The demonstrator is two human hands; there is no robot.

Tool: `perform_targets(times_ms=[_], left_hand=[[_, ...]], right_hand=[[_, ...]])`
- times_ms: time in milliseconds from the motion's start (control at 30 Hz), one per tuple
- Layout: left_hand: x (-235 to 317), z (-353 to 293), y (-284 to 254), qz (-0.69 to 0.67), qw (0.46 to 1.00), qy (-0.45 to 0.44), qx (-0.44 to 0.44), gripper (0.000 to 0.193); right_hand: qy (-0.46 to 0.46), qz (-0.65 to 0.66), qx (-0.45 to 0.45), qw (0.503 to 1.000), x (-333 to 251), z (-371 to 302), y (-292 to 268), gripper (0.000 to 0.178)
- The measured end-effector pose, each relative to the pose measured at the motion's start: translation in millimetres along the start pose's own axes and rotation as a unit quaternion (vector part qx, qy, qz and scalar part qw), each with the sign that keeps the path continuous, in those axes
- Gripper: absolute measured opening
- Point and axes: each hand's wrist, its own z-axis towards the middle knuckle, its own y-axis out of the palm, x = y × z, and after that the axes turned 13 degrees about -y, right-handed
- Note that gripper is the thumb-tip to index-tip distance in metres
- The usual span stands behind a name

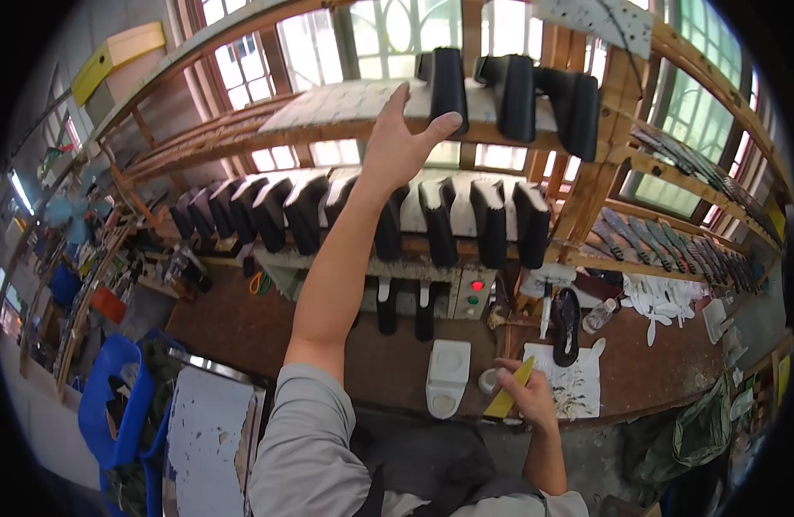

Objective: Applying glue to the bottom of shoe lasts or soles using a brush and a glue container.

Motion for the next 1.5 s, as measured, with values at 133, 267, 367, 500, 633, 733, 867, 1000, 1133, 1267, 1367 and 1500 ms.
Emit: perform_targets(times_ms=[133, 267, 367, 500, 633, 733, 867, 1000, 1133, 1267, 1367, 1500], left_hand=[[-85.1, -103.7, -87.2, -0.175, 0.892, -0.188, -0.371, 0.058], [-270.5, -188.7, -110.1, 0.168, 0.881, -0.352, -0.267, 0.059], [-377.1, -261.3, -121.1, 0.369, 0.764, -0.411, -0.335, 0.089], [-419.3, -305.4, -109.5, 0.492, 0.719, -0.378, -0.314, 0.081], [-396.5, -322.1, -136.9, 0.476, 0.778, -0.335, -0.236, 0.068], [-361.6, -372.6, -162.7, 0.203, 0.932, -0.274, -0.119, 0.076], [-296.7, -450.2, -133.9, -0.167, 0.960, -0.220, -0.044, 0.076], [-278.9, -515.4, -61.8, -0.035, 0.948, -0.306, -0.082, 0.057], [-346.7, -567.0, 8.7, 0.048, 0.998, -0.042, -0.029, 0.060], [-343.6, -588.4, 8.1, -0.052, 0.979, -0.170, -0.098, 0.046], [-328.7, -590.5, 3.9, 0.019, 0.977, -0.168, -0.132, 0.058], [-323.5, -583.9, 12.0, -0.011, 0.982, -0.148, -0.115, 0.054]], right_hand=[[0.036, 0.019, 0.075, 0.996, 40.9, 0.3, -8.9, 0.026], [0.022, 0.093, 0.145, 0.985, 87.0, 6.7, 15.5, 0.027], [0.017, 0.133, 0.135, 0.982, 140.6, 6.2, 48.7, 0.028], [0.036, 0.142, 0.123, 0.982, 204.3, -19.8, 72.7, 0.025], [0.004, 0.198, 0.122, 0.972, 230.6, -52.0, 103.0, 0.026], [-0.005, 0.209, 0.119, 0.971, 255.4, -81.4, 107.3, 0.027], [-0.045, 0.131, 0.160, 0.977, 256.9, -98.8, 92.0, 0.020], [-0.107, 0.002, 0.175, 0.979, 260.2, -87.8, 74.7, 0.018], [-0.110, -0.107, 0.133, 0.979, 267.0, -68.7, 70.5, 0.019], [-0.070, -0.205, 0.103, 0.971, 263.0, -61.1, 76.4, 0.019], [-0.103, -0.246, 0.083, 0.960, 273.3, -59.2, 73.6, 0.020], [-0.114, -0.238, 0.068, 0.962, 276.7, -53.8, 72.7, 0.017]])
